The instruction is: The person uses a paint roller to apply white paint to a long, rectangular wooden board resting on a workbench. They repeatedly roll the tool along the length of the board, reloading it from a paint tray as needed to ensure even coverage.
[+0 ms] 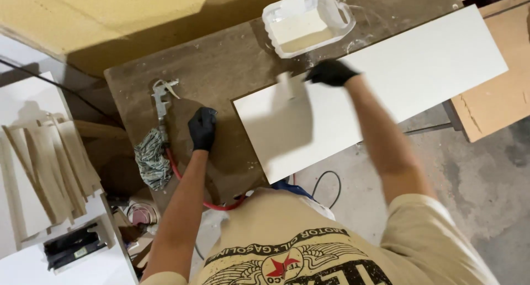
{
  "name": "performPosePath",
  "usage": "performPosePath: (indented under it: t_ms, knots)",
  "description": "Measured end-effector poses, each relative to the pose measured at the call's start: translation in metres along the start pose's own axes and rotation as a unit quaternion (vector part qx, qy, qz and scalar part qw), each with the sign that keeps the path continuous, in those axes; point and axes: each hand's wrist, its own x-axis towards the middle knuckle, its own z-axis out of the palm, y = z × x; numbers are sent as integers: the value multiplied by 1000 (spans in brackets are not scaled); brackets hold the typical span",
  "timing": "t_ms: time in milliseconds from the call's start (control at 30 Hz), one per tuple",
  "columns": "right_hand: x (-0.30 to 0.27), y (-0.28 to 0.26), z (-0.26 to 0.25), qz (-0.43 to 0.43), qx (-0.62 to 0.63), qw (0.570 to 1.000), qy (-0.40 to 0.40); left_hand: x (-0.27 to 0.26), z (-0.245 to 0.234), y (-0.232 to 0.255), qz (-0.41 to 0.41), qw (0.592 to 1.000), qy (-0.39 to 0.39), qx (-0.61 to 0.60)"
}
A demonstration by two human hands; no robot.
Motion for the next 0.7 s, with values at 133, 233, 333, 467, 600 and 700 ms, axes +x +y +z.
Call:
performPosePath:
  t_ms: [133, 233, 333, 467, 600, 700]
  knots:
    - [28, -36, 52, -98, 38, 990, 97, -8, 1, 7, -9, 999, -7, -36]
    - [19, -32, 62, -242, 99, 938, 229, -5, 1, -9, -73, 993, -22, -93]
    - [-33, 9, 21, -154, 1, 970, 187, -5, -1, -10, -87, 991, -28, -94]
    - [-11, 13, 47, -24, -60, 987, 150, 2, -2, -8, -77, 993, -40, -77]
    - [48, -108, 98, -85, -69, 965, 238, -5, -3, -3, -120, 982, -46, -141]
    - [-12, -93, 22, -112, 509, 850, 80, -1, 3, -12, -60, 993, -40, -99]
